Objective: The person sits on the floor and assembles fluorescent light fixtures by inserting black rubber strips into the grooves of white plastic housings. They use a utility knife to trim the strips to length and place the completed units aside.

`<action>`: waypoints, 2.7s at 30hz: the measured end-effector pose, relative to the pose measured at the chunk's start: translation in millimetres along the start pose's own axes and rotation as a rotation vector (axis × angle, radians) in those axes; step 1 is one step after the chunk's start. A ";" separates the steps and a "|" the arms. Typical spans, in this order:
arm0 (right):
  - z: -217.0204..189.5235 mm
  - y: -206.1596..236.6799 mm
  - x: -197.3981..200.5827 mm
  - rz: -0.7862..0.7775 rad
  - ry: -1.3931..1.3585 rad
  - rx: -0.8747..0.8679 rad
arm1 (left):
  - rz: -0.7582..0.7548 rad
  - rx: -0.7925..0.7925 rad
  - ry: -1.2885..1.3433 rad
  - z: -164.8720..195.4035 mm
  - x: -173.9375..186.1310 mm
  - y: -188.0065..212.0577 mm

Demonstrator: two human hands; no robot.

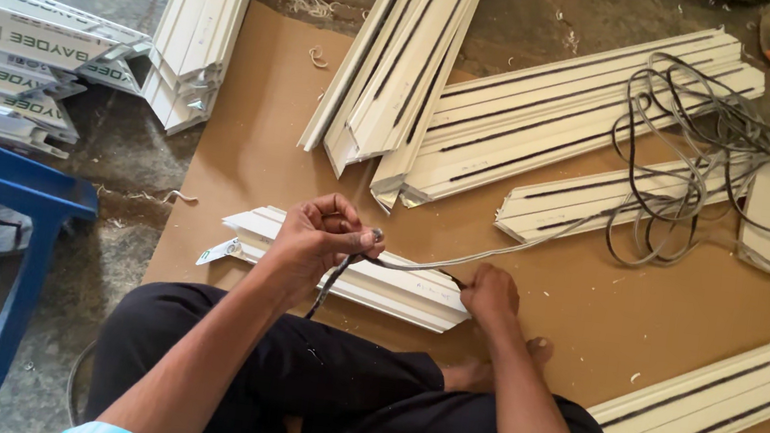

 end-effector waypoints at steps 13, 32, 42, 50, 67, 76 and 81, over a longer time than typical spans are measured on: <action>27.6 113.6 86.3 0.234 -0.628 -0.040 | 0.008 0.004 -0.135 -2.1 -12.6 -9.5; -135.3 162.2 72.6 0.045 -0.565 0.311 | -0.109 -0.017 -0.306 -13.0 -23.0 0.2; -137.7 160.4 72.0 0.092 -0.571 0.355 | -0.111 -0.017 -0.378 -21.9 -18.9 -2.4; -137.2 163.2 73.8 0.106 -0.474 0.329 | -0.109 -0.023 -0.451 -25.1 -16.9 -3.1; -132.1 160.1 64.4 0.220 -0.537 0.310 | -0.196 0.103 -0.480 -41.7 -29.2 -0.7; -128.3 158.2 64.7 0.258 -0.646 0.169 | -0.298 0.184 -0.441 -58.1 -33.3 1.7; -119.3 157.8 65.8 0.345 -0.678 0.205 | -0.283 0.140 -0.512 -64.2 -38.7 5.7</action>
Point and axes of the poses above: each hand's wrist, its own y-axis away from the middle knuckle, its own x-axis out of the back of the hand, z = x × y, the point moved 3 cm from there along -y, towards the middle knuckle, and after that the axes turned 7 degrees about -z, right-handed, at the moved point
